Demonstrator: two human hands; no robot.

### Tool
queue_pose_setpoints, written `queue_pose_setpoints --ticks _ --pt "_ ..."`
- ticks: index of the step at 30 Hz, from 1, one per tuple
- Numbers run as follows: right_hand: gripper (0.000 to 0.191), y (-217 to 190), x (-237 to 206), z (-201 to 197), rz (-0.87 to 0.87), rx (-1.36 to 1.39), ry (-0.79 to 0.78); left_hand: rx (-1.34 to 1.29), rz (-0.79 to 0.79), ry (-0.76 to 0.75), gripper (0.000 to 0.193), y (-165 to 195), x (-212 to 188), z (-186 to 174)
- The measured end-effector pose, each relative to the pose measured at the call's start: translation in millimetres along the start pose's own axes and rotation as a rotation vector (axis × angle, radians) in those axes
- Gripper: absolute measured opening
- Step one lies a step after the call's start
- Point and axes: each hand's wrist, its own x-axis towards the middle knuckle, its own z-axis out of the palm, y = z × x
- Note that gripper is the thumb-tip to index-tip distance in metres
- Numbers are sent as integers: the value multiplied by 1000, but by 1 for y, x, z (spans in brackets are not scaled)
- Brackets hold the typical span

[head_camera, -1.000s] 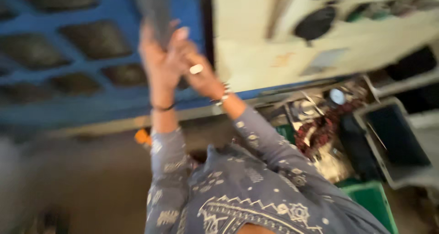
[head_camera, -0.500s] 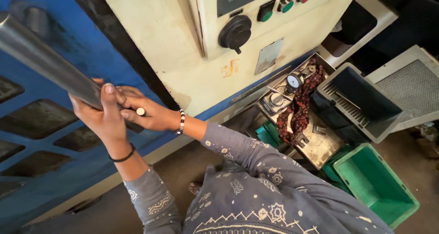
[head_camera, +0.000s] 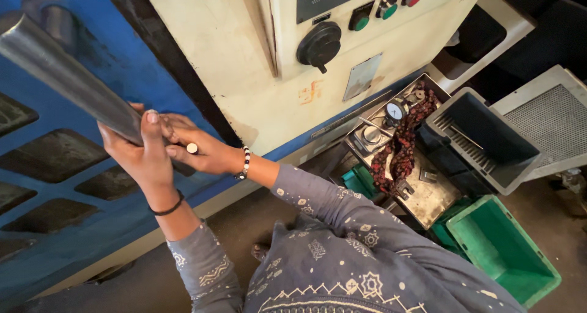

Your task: The person opens the door of a metal processing machine, inserts a metal rod into the machine, and closes the door. The person repeats this process several times, handling the metal rods one at a time and placing them into a green bin after processing.

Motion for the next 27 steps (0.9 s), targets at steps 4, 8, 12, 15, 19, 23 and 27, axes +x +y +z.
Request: queue_pose_setpoints --ticks 4,8,12,15,19,23,27 --pt "53 0 0 1 1 3 4 -17 -17 -10 24 3 -1 1" --pt "54 -1 0 1 -15 -6 3 -16 -20 -8 24 3 -1 0" --pt "55 -4 1 1 -23 -35 1 41 7 -1 25 2 -2 -2" --pt "56 -5 1 1 -15 -32 2 49 23 -2 29 1 -2 -4" --pt "52 -5 1 3 -8 -27 -5 52 -3 10 29 -1 -3 -6" --pt "54 -4 0 4 -11 -25 17 35 -15 15 27 -2 -4 -8" --pt "55 -4 0 5 -12 -23 18 30 -1 2 27 -1 -4 -7"
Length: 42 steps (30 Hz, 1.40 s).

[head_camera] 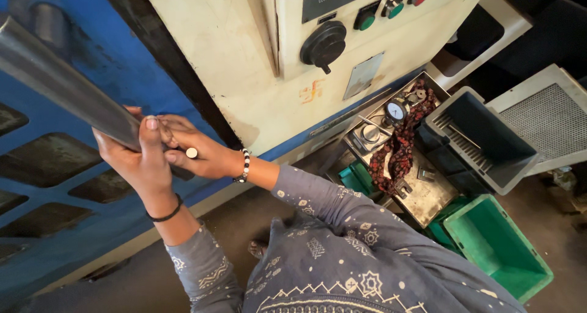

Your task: The person opens the door of a metal processing machine, inserts a metal rod into the machine, and closes the door. The person repeats this process several times, handling the metal rods one at a time and placing them into a green bin after processing.

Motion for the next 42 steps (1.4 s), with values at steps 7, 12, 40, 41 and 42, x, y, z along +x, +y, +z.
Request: queue_pose_setpoints --ticks 7,12,40,41,42 --pt "56 -4 0 -1 8 -12 -4 -57 -6 -12 29 2 -1 2" --pt "59 -6 -1 -1 10 6 0 -53 1 -6 32 2 -2 1" --pt "58 -7 5 -1 11 26 4 122 85 -11 29 -6 1 -5" --pt "59 -7 5 -1 13 38 6 144 101 -12 29 -4 2 -5" --pt "58 -7 5 -1 8 37 7 152 97 -9 28 -3 2 -4"
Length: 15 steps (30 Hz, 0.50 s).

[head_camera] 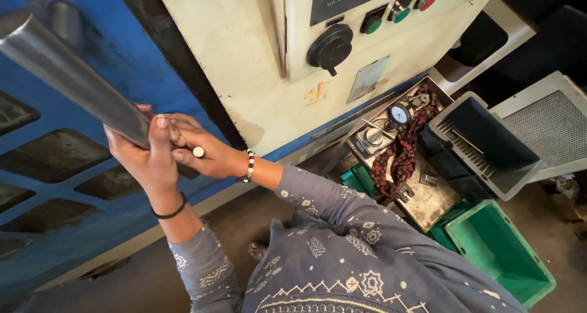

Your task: The person opens the door of a metal processing machine, inserts a metal rod into the machine, and closes the door. The person repeats this process several times, handling the metal rods one at a time and placing them into a green bin after processing.

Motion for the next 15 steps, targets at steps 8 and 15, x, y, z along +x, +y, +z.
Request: queue_pose_setpoints --ticks 8,15 --pt "60 2 -1 1 1 21 16 -94 -139 39 34 8 3 4" --pt "59 2 -1 2 1 -1 5 -2 -13 15 33 -1 -2 -1"
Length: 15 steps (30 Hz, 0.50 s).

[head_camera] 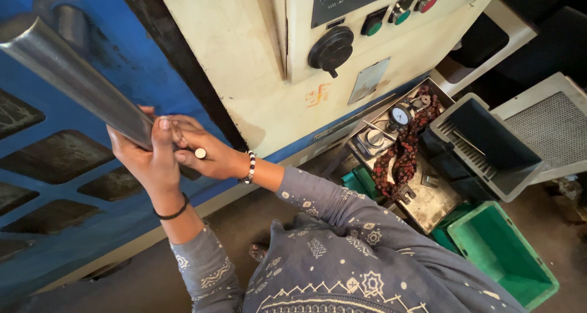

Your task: The person opens the door of a metal processing machine, inserts a metal rod into the machine, and closes the door. The person repeats this process several times, handling the metal rods one at a time and placing them into a green bin after processing.

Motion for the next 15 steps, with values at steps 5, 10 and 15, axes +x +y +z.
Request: queue_pose_setpoints --ticks 5,10,15 --pt "60 0 -1 0 5 -10 -15 -40 -28 -1 34 2 1 1" --pt "59 0 -1 0 16 6 -9 -130 -107 4 35 7 1 4" --pt "61 0 0 0 3 8 -4 -91 -46 -1 36 5 1 2"
